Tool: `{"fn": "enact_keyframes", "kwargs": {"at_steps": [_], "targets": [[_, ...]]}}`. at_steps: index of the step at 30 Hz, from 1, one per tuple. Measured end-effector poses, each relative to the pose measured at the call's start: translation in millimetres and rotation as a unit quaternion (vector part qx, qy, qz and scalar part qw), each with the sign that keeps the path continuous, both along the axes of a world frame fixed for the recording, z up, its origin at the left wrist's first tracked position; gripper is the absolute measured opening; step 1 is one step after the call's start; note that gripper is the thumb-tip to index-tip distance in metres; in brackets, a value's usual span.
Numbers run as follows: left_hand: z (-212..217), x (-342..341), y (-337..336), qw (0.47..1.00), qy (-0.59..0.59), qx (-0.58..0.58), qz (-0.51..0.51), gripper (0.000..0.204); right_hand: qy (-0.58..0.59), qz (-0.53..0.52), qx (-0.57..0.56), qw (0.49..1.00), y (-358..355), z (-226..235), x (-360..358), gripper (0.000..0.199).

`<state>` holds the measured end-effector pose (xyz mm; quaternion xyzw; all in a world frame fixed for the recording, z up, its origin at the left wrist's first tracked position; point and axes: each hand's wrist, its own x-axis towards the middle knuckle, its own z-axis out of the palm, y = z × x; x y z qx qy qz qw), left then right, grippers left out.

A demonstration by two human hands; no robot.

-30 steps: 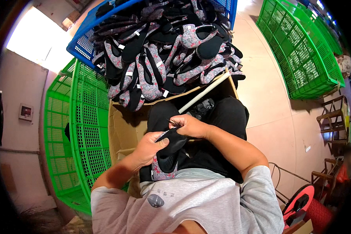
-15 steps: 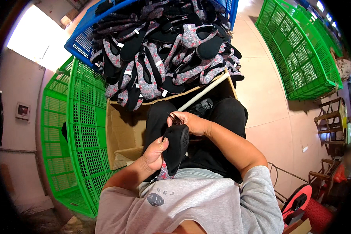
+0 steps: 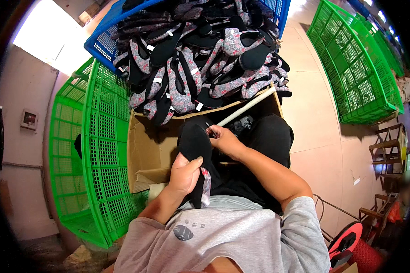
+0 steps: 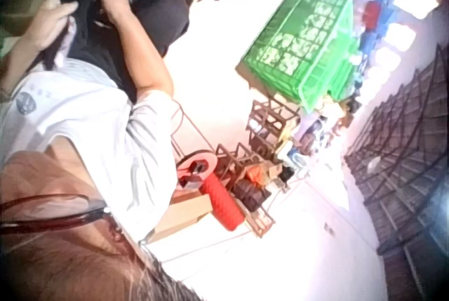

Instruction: The person sits on the floor and assembles slippers by hand. They pick up a slipper upper and a sole, align them, and press the edges together to attach them. The person handles the items one at a time, inspecting the fit and pressing the components firmly.

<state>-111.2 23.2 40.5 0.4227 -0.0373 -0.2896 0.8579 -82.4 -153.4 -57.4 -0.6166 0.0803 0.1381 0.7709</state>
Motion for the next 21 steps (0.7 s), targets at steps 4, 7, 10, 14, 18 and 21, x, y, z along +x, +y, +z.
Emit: {"fn": "enact_keyframes", "kwargs": {"at_steps": [4,7,10,14,18,21], "targets": [[-35.8,4.9,-0.1,0.986,-0.093,0.118,0.066,0.049,0.024,-0.025,0.011,0.999,-5.0,54.0,-2.8,0.010],[-62.7,13.4,-6.5,0.821,-0.264,0.503,0.060,0.021,-0.019,-0.045,0.001,0.999,-8.1,43.6,-6.0,0.012],[-66.7,17.9,-20.5,0.835,-0.260,0.475,0.097,0.024,-0.025,-0.038,-0.028,0.999,-8.9,43.5,-10.2,0.012],[-60.6,17.9,-24.5,0.919,-0.171,0.346,0.077,0.028,-0.041,-0.035,-0.053,0.997,-10.0,34.9,-11.7,0.013],[-44.2,4.7,-14.4,0.941,-0.173,0.273,0.102,0.047,-0.034,-0.031,-0.076,0.996,-9.3,29.6,-12.2,0.015],[-15.2,8.1,-4.1,0.848,-0.307,0.404,0.156,0.042,-0.042,-0.034,-0.086,0.995,-8.7,29.7,-10.1,0.016]]}}
